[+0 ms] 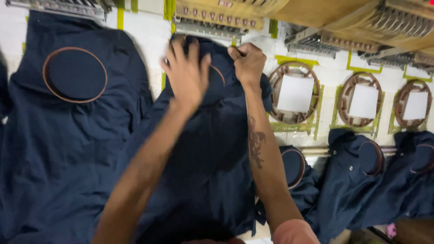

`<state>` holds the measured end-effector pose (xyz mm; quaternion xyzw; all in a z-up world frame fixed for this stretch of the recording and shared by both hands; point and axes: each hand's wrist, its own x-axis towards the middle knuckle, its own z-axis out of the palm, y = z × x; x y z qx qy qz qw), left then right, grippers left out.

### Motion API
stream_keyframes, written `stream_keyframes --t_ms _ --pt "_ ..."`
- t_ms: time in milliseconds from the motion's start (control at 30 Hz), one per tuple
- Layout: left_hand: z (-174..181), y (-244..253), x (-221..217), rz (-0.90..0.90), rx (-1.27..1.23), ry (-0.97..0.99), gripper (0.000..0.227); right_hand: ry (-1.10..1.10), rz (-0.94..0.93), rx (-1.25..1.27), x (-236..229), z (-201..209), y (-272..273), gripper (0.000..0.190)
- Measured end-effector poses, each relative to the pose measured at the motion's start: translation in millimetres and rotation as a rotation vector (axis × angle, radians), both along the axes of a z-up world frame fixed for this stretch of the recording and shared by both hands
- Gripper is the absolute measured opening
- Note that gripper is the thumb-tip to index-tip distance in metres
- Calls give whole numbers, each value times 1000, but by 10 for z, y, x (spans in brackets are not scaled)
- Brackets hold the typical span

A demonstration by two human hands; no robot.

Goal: A worker is seen efficiently hooping navy blue shirts and loading them onto the multiple heads of an industrial embroidery machine.

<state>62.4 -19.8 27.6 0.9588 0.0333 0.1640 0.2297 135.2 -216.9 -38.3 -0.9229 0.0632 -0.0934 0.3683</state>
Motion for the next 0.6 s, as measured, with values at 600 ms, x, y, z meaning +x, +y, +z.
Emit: stream_keyframes --t_ms 600 --pt "114 -469 -1172 -916 -658 121 18 -42 437 -420 -1028 292 -141 59"
